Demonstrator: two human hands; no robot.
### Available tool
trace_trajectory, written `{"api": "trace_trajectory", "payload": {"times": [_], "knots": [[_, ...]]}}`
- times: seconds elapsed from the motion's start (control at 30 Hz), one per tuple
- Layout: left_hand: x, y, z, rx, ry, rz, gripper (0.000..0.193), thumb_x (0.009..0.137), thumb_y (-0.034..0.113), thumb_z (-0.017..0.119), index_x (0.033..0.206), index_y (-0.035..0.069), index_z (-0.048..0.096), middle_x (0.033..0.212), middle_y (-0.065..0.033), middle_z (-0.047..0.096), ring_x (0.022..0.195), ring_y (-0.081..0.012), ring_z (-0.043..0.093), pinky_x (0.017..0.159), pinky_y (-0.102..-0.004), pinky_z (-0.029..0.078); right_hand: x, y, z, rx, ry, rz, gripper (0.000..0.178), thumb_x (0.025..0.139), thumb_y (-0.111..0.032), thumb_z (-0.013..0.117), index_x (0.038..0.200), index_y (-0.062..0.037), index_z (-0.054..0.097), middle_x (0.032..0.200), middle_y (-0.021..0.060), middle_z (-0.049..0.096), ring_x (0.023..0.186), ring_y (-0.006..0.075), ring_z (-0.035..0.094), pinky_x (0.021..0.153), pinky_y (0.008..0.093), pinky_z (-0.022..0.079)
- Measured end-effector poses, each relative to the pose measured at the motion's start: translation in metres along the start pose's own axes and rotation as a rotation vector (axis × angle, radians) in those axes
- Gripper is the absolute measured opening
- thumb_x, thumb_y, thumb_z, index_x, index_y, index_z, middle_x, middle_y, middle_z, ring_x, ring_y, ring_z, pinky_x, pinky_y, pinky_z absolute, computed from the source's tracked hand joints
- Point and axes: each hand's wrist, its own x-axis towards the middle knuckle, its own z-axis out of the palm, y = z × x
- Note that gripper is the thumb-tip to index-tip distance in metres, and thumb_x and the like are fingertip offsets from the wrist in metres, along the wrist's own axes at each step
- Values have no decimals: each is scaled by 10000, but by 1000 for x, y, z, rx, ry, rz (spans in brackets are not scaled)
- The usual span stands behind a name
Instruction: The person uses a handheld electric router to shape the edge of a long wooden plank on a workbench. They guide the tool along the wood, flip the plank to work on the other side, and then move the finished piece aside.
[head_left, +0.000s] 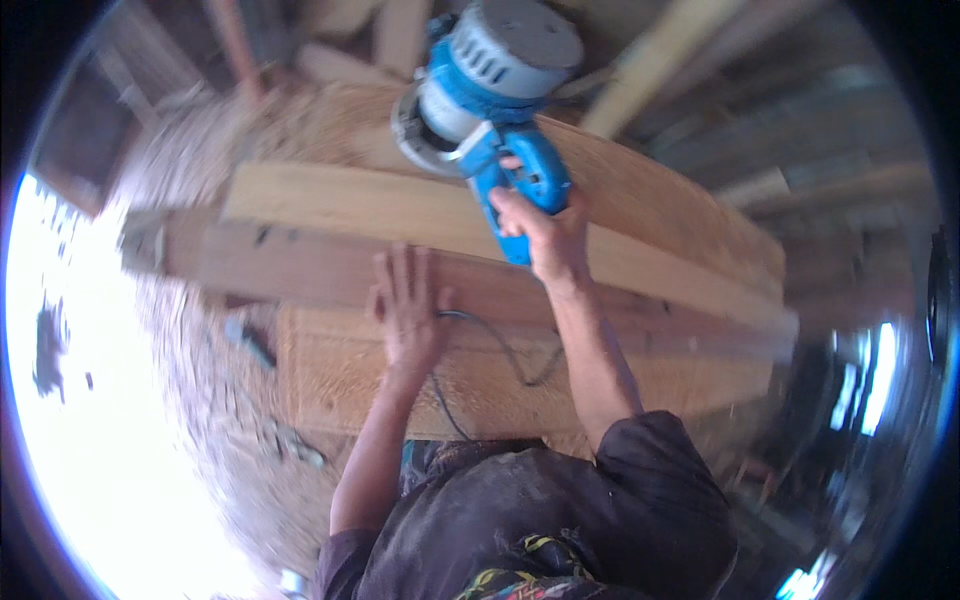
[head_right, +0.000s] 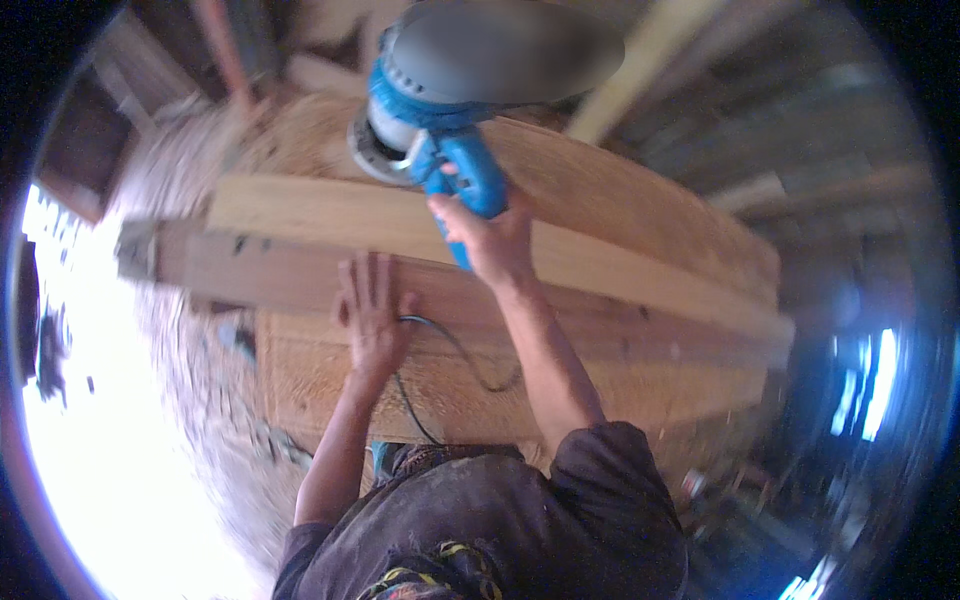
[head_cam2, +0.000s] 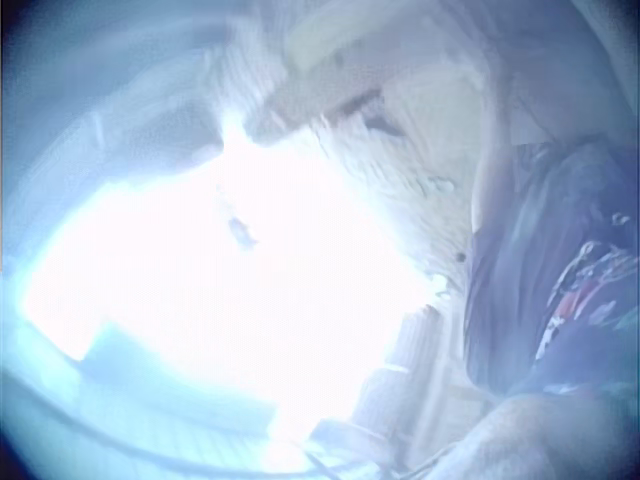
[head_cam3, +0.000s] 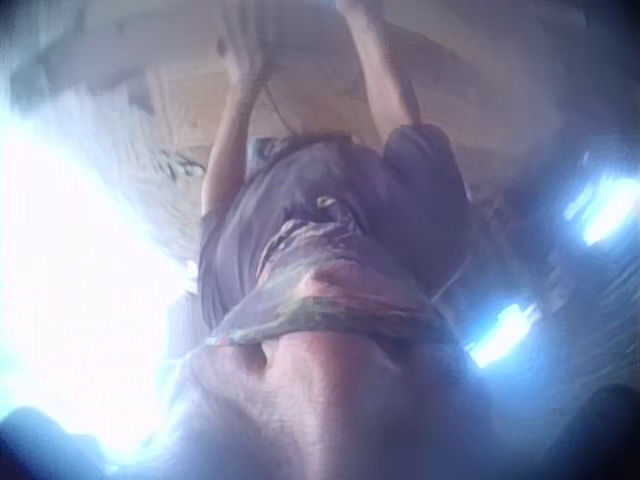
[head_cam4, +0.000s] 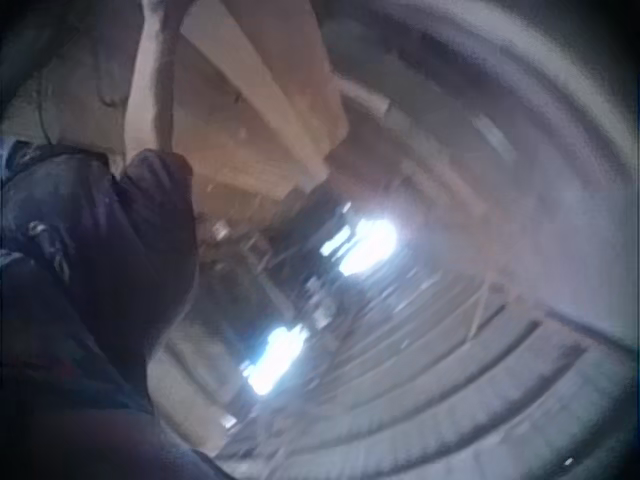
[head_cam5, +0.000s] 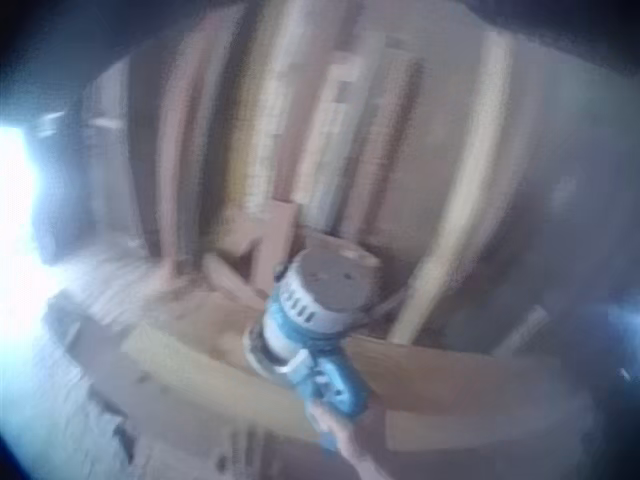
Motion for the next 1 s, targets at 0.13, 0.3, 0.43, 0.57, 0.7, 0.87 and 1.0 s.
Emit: {"api": "trace_trajectory", "payload": {"times": [0.13,0.3,0.43,0.57,0.7,0.87,1.0], "knots": [[-8,10,0,51,10,35,690,1055,416,532,1647,135,313,1727,-162,216,1590,-421,138,1178,-551,216,-83,-44,-89,-35,259,49,335,843,-74,801,1155,-18,692,804,36,676,655,91,618,564,272,494],[-21,11,-2,68,130,132,672,1077,430,498,1657,162,290,1731,-159,209,1577,-439,182,1193,-616,226,-204,-81,-187,136,564,-31,332,859,-5,771,1174,-38,672,695,1,566,576,91,506,553,300,425],[-44,22,-11,108,180,256,621,1068,393,543,1611,144,374,1656,-195,344,1532,-411,308,1163,-593,309,-314,-100,-280,164,862,-74,310,860,6,762,1151,-45,668,706,8,575,564,96,502,544,299,423],[-65,77,-22,-353,19,372,356,1030,237,649,1352,85,653,1303,-227,680,1192,-348,681,927,-457,543,-389,-89,-356,168,1084,-145,294,868,17,744,1145,-38,665,728,16,593,557,105,510,524,306,421],[-107,226,-10,-465,-175,486,107,988,149,699,1052,80,751,927,-165,758,791,-333,747,678,-405,570,-449,-74,-433,193,1247,-155,342,852,16,786,1162,-64,666,781,35,635,561,112,511,521,300,424],[-125,439,30,-337,-171,771,133,958,211,739,1047,112,740,923,-144,743,775,-354,726,675,-440,576,-494,-58,-558,225,1405,-123,304,854,5,764,1141,-35,669,770,35,627,554,128,532,511,315,431],[-65,555,105,-306,-248,1045,318,953,306,731,1205,116,688,1204,-147,697,1081,-368,679,901,-489,544,-471,-56,-570,174,1568,16,329,850,-17,777,1161,-30,669,769,34,629,561,131,544,513,309,436]]}}
